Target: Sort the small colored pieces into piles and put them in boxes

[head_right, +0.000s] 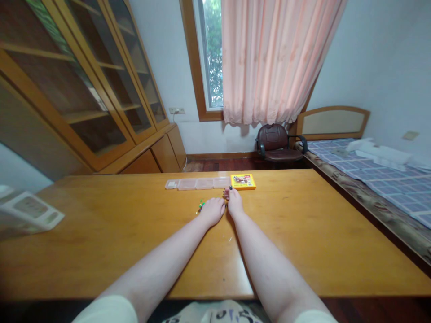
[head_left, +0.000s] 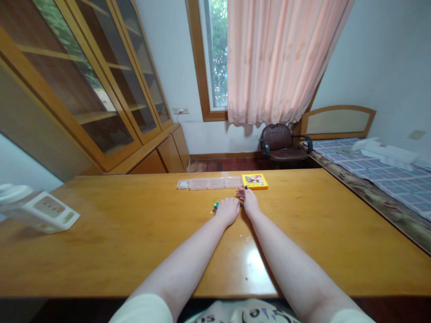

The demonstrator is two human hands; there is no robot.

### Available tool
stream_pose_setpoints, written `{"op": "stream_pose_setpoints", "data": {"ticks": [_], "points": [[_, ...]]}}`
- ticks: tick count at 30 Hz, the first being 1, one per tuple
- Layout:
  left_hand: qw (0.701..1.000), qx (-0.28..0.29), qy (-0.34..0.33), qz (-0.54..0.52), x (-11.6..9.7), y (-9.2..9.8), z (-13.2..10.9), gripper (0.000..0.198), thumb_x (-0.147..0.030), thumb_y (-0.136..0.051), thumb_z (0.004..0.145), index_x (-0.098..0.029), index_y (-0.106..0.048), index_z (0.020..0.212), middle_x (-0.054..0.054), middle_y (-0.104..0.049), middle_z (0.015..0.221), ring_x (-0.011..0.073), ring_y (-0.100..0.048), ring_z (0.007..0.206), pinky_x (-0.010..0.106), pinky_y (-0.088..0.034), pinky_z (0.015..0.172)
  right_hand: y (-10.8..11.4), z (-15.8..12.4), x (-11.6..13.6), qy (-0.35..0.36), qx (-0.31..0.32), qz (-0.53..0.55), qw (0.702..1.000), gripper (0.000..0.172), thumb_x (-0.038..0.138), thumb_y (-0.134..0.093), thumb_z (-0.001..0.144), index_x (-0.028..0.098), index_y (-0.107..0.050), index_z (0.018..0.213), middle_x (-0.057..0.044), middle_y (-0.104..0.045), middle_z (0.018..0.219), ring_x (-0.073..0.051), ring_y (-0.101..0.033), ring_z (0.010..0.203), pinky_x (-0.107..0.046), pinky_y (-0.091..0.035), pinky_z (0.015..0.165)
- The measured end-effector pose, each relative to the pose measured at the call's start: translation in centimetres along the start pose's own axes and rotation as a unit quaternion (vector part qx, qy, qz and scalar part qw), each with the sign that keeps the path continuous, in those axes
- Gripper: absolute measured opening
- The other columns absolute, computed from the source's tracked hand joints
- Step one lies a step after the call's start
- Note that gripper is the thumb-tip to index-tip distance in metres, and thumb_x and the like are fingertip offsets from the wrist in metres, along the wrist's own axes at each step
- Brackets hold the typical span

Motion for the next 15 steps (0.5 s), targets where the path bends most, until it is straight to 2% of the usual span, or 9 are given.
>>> {"op": "stream_pose_setpoints", "data": {"ticks": [5, 8, 10, 13, 15], "points": [[1.0, 0.016, 0.007, 0.007, 0.4, 0.6, -0.2, 0.031, -0.033, -0.035, 0.095, -0.018, -0.062, 0.097, 0.01, -0.064, 0.096, 0.0235, -0.06, 0.091, 0.036, -0.046, 0.078, -0.1, -0.1, 0.3, 0.004, 0.004, -0.017, 1.0, 0.033, 0.051, -0.053, 0.072, 0.019, -0.061, 0.074, -0.004, -0.067, 0.073, -0.015, -0.06, 0.064, -0.027, -0.044, 0.06], [1.0, -0.002, 0.01, 0.001, 1.7, 1.8, -0.8, 0.032, -0.037, -0.037, 0.094, -0.018, -0.061, 0.096, 0.01, -0.064, 0.095, 0.0232, -0.059, 0.092, 0.036, -0.046, 0.079, -0.2, -0.3, 0.5, -0.006, 0.003, -0.009, 1.0, 0.03, 0.048, -0.054, 0.073, 0.019, -0.061, 0.074, -0.003, -0.066, 0.072, -0.015, -0.06, 0.063, -0.026, -0.044, 0.06], [1.0, -0.015, -0.01, -0.01, 2.6, 2.7, -1.7, 0.03, -0.037, -0.039, 0.094, -0.019, -0.062, 0.096, 0.009, -0.064, 0.097, 0.0228, -0.057, 0.095, 0.036, -0.044, 0.084, -0.3, -0.4, 0.6, -0.011, 0.007, -0.009, 1.0, 0.028, 0.046, -0.055, 0.073, 0.019, -0.061, 0.074, -0.003, -0.066, 0.071, -0.014, -0.06, 0.063, -0.026, -0.045, 0.061], [0.997, -0.023, -0.056, -0.043, 4.0, 3.3, -3.6, 0.025, -0.037, -0.045, 0.091, -0.024, -0.061, 0.106, 0.006, -0.06, 0.114, 0.0221, -0.051, 0.11, 0.037, -0.037, 0.097, -0.4, -0.8, 0.7, -0.013, 0.01, -0.018, 1.0, 0.026, 0.045, -0.056, 0.074, 0.02, -0.062, 0.074, -0.003, -0.067, 0.072, -0.015, -0.061, 0.067, -0.027, -0.046, 0.066], [0.997, -0.026, -0.051, -0.052, 4.9, 3.1, -4.9, 0.037, -0.041, -0.049, 0.088, -0.029, -0.053, 0.123, 0.006, -0.049, 0.135, 0.0243, -0.04, 0.126, 0.041, -0.029, 0.105, -0.5, -1.2, 0.7, -0.008, 0.009, -0.029, 1.0, 0.027, 0.047, -0.057, 0.074, 0.02, -0.063, 0.074, -0.003, -0.068, 0.076, -0.017, -0.062, 0.073, -0.029, -0.047, 0.072]]}}
Point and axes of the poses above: each hand's wrist, its own z-axis towards the middle knuckle, its own y-axis out of the back of the hand, x = y × z, the point moved 4 cm from there along z, towards the middle knuckle
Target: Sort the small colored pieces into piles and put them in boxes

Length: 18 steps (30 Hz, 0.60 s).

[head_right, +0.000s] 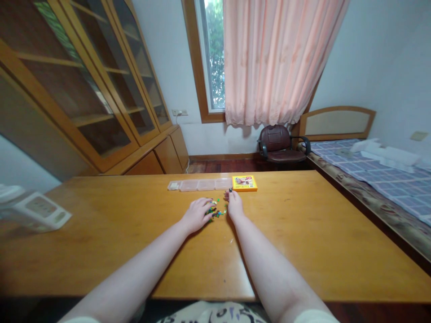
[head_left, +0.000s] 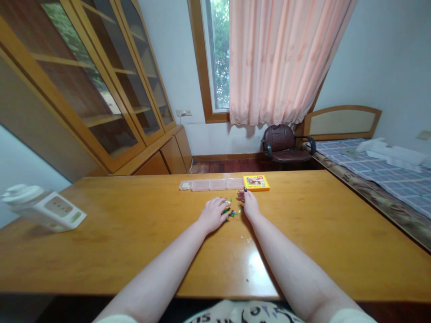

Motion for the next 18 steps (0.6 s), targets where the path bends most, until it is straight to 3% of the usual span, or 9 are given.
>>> {"op": "stream_pose_setpoints", "data": {"ticks": [3, 6, 10, 14, 18], "points": [[0.997, 0.034, 0.063, 0.001, 1.4, -1.2, -1.1, 0.077, -0.057, -0.059, 0.075, -0.027, -0.033, 0.141, 0.012, -0.023, 0.152, 0.0329, -0.018, 0.139, 0.051, -0.016, 0.111, -0.5, -0.8, -0.2, 0.015, 0.019, -0.035, 0.999, 0.03, 0.05, -0.059, 0.073, 0.021, -0.066, 0.079, -0.004, -0.069, 0.085, -0.02, -0.062, 0.088, -0.034, -0.044, 0.085], [0.994, 0.056, 0.098, -0.01, 2.1, -2.4, -0.4, 0.092, -0.063, -0.058, 0.072, -0.02, -0.022, 0.146, 0.017, -0.017, 0.153, 0.0333, -0.013, 0.141, 0.053, -0.012, 0.112, -1.7, -1.4, -0.6, 0.026, 0.079, -0.05, 0.995, 0.035, 0.054, -0.062, 0.071, 0.023, -0.067, 0.086, -0.004, -0.069, 0.097, -0.022, -0.059, 0.1, -0.037, -0.039, 0.096], [0.996, 0.055, 0.058, -0.038, 1.2, -3.0, 2.2, 0.083, -0.058, -0.053, 0.077, -0.014, -0.028, 0.143, 0.017, -0.031, 0.148, 0.0298, -0.026, 0.137, 0.045, -0.019, 0.112, -2.9, -1.0, -1.3, -0.012, 0.137, 0.026, 0.99, 0.044, 0.06, -0.062, 0.069, 0.022, -0.065, 0.091, -0.006, -0.067, 0.105, -0.022, -0.057, 0.107, -0.039, -0.037, 0.1], [0.998, 0.03, -0.001, -0.055, -0.7, -2.8, 3.7, 0.063, -0.044, -0.055, 0.081, -0.017, -0.039, 0.135, 0.012, -0.044, 0.139, 0.0256, -0.04, 0.128, 0.039, -0.029, 0.108, -2.3, 0.3, -2.1, -0.082, 0.073, 0.097, 0.989, 0.04, 0.06, -0.053, 0.074, 0.024, -0.062, 0.087, -0.008, -0.067, 0.102, -0.022, -0.058, 0.107, -0.037, -0.045, 0.092], [0.999, 0.005, -0.018, -0.049, -1.5, -2.6, 3.5, 0.038, -0.037, -0.051, 0.086, -0.021, -0.049, 0.121, 0.008, -0.055, 0.122, 0.0234, -0.048, 0.115, 0.038, -0.036, 0.1, -1.9, 0.6, -2.6, -0.086, 0.032, 0.104, 0.99, 0.036, 0.058, -0.051, 0.075, 0.025, -0.06, 0.085, -0.007, -0.067, 0.101, -0.023, -0.059, 0.105, -0.037, -0.049, 0.087]]}}
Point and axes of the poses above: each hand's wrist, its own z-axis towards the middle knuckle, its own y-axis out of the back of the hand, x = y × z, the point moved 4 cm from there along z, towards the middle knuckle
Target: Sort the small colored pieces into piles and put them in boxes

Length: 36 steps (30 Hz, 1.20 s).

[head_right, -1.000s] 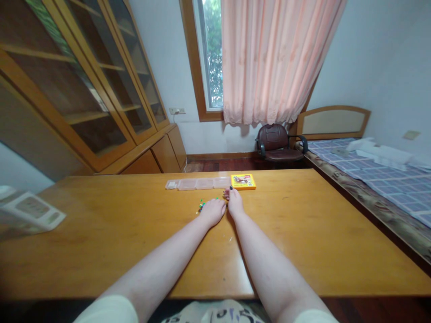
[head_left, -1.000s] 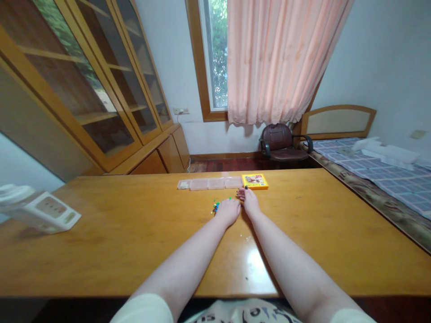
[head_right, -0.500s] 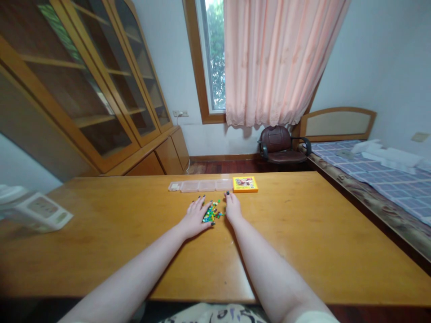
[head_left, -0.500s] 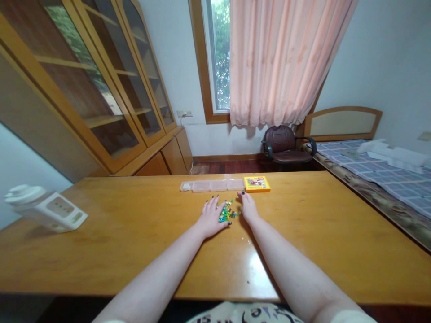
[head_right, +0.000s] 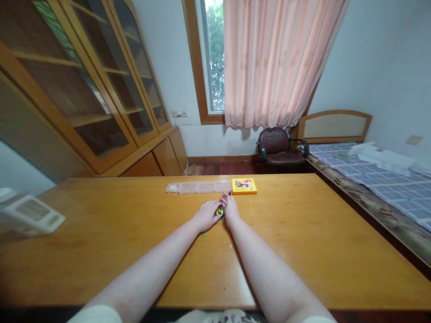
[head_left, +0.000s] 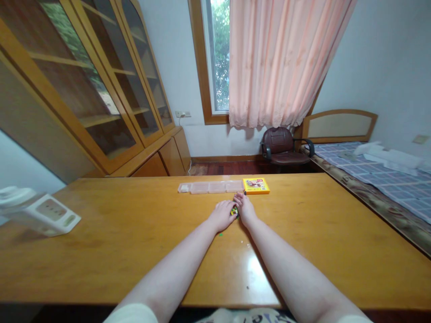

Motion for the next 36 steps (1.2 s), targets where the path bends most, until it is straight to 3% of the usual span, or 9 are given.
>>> {"op": "stream_pose_setpoints", "data": {"ticks": [5, 12, 19, 27, 31, 36], "points": [[0.997, -0.002, 0.046, 0.058, 0.2, 0.2, -0.4, 0.02, -0.034, -0.047, 0.089, -0.021, -0.056, 0.1, 0.007, -0.058, 0.105, 0.0233, -0.05, 0.103, 0.038, -0.039, 0.092, -0.3, -0.6, -0.3, 0.018, -0.001, -0.007, 1.0, 0.037, 0.058, -0.056, 0.073, 0.024, -0.06, 0.088, -0.006, -0.067, 0.1, -0.022, -0.06, 0.103, -0.035, -0.048, 0.087], [0.992, 0.015, 0.079, 0.098, 0.3, -0.1, 0.2, 0.03, -0.033, -0.034, 0.093, -0.016, -0.056, 0.104, 0.012, -0.06, 0.101, 0.0244, -0.057, 0.095, 0.037, -0.044, 0.082, -0.1, -0.8, 0.4, 0.006, -0.006, -0.013, 1.0, 0.035, 0.056, -0.055, 0.074, 0.024, -0.06, 0.087, -0.007, -0.067, 0.098, -0.022, -0.061, 0.101, -0.034, -0.05, 0.081], [0.99, 0.022, 0.117, 0.076, 0.9, 0.2, 0.2, 0.027, -0.029, -0.036, 0.093, -0.016, -0.059, 0.098, 0.011, -0.064, 0.095, 0.0234, -0.061, 0.091, 0.035, -0.046, 0.079, -0.1, -1.0, 0.4, 0.013, -0.024, -0.002, 1.0, 0.034, 0.057, -0.055, 0.074, 0.025, -0.059, 0.085, -0.006, -0.068, 0.096, -0.022, -0.062, 0.098, -0.033, -0.049, 0.081], [0.998, -0.03, 0.055, -0.014, 2.8, 3.0, -2.6, 0.02, -0.032, -0.046, 0.091, -0.021, -0.06, 0.1, 0.005, -0.063, 0.103, 0.019, -0.056, 0.099, 0.032, -0.042, 0.09, 0.3, -0.6, 0.4, 0.012, -0.013, -0.013, 1.0, 0.033, 0.056, -0.055, 0.073, 0.025, -0.058, 0.084, -0.006, -0.068, 0.094, -0.023, -0.063, 0.094, -0.034, -0.051, 0.077], [0.999, -0.015, 0.036, 0.005, 2.6, 3.0, -5.7, 0.038, -0.037, -0.05, 0.088, -0.026, -0.051, 0.125, 0.005, -0.049, 0.135, 0.0218, -0.042, 0.124, 0.038, -0.031, 0.106, 0.3, -0.8, 0.3, 0.004, -0.016, -0.012, 1.0, 0.033, 0.055, -0.057, 0.073, 0.024, -0.06, 0.085, -0.006, -0.068, 0.093, -0.022, -0.064, 0.093, -0.034, -0.05, 0.08], [0.99, 0.035, 0.134, 0.036, 2.8, 1.1, -7.6, 0.087, -0.06, -0.057, 0.076, -0.023, -0.023, 0.146, 0.015, -0.014, 0.154, 0.0344, -0.011, 0.141, 0.056, -0.011, 0.111, -0.3, -1.7, 0.6, 0.044, 0.048, -0.068, 0.996, 0.044, 0.061, -0.059, 0.072, 0.023, -0.064, 0.094, -0.006, -0.067, 0.105, -0.023, -0.059, 0.106, -0.039, -0.043, 0.095]]}}
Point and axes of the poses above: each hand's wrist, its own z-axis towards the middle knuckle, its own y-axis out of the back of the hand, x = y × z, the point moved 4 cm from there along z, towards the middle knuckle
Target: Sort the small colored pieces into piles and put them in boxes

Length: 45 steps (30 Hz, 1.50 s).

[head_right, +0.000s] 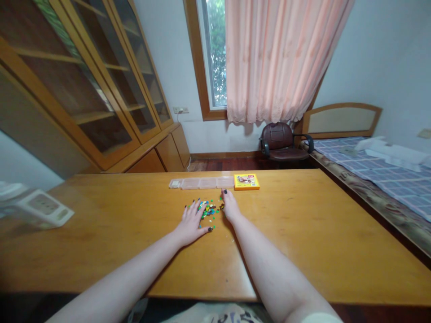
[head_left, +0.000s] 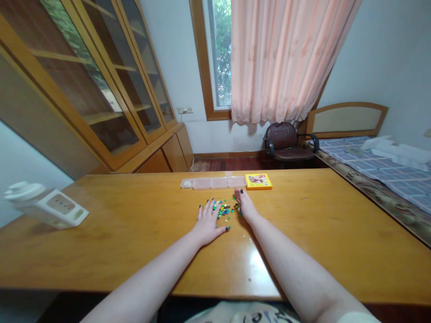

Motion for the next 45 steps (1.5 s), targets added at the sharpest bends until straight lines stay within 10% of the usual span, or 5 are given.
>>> {"op": "stream_pose_setpoints", "data": {"ticks": [9, 19, 29, 36, 45], "points": [[0.997, -0.031, -0.04, -0.05, -2.1, -0.7, 4.8, 0.06, -0.042, -0.046, 0.087, -0.017, -0.034, 0.14, 0.012, -0.036, 0.147, 0.0242, -0.031, 0.136, 0.042, -0.022, 0.113, -0.7, -0.3, -0.3, 0.033, 0.082, 0.01, 0.996, 0.053, 0.065, -0.058, 0.072, 0.021, -0.064, 0.101, -0.009, -0.064, 0.111, -0.024, -0.06, 0.103, -0.043, -0.043, 0.097], [0.997, 0.003, -0.034, -0.065, -0.2, -0.8, 6.2, 0.062, -0.046, -0.039, 0.088, -0.014, -0.032, 0.141, 0.012, -0.034, 0.148, 0.0243, -0.029, 0.137, 0.041, -0.017, 0.114, -1.2, -0.7, 0.9, 0.105, 0.171, -0.352, 0.914, 0.052, 0.045, -0.048, 0.084, 0.017, -0.052, 0.128, -0.012, -0.05, 0.136, -0.025, -0.042, 0.128, -0.043, -0.026, 0.11], [0.996, 0.051, -0.062, -0.043, -4.0, -0.9, 4.6, 0.101, -0.067, -0.059, 0.067, -0.016, -0.022, 0.146, 0.017, -0.018, 0.153, 0.034, -0.014, 0.141, 0.05, -0.012, 0.114, 1.1, 1.3, 0.1, -0.041, -0.053, 0.021, 0.998, 0.042, 0.053, -0.043, 0.083, 0.018, -0.059, 0.099, -0.012, -0.067, 0.105, -0.023, -0.063, 0.101, -0.04, -0.045, 0.095], [0.995, -0.004, -0.085, -0.054, -5.6, -0.9, 5.7, 0.052, -0.042, -0.044, 0.087, -0.022, -0.043, 0.135, 0.008, -0.043, 0.143, 0.0234, -0.035, 0.133, 0.042, -0.021, 0.113, 2.3, 1.7, 0.5, -0.072, -0.083, 0.078, 0.991, 0.04, 0.053, -0.039, 0.084, 0.021, -0.059, 0.098, -0.009, -0.068, 0.102, -0.022, -0.065, 0.095, -0.039, -0.05, 0.087], [0.998, 0.034, -0.049, -0.014, -3.1, -0.7, 3.3, 0.101, -0.065, -0.06, 0.067, -0.015, -0.021, 0.146, 0.018, -0.017, 0.153, 0.0334, -0.011, 0.142, 0.055, -0.008, 0.113, -0.6, 0.2, -0.7, 0.023, 0.127, -0.052, 0.99, 0.062, 0.069, -0.056, 0.071, 0.02, -0.061, 0.108, -0.011, -0.062, 0.12, -0.025, -0.055, 0.114, -0.045, -0.035, 0.104]]}}
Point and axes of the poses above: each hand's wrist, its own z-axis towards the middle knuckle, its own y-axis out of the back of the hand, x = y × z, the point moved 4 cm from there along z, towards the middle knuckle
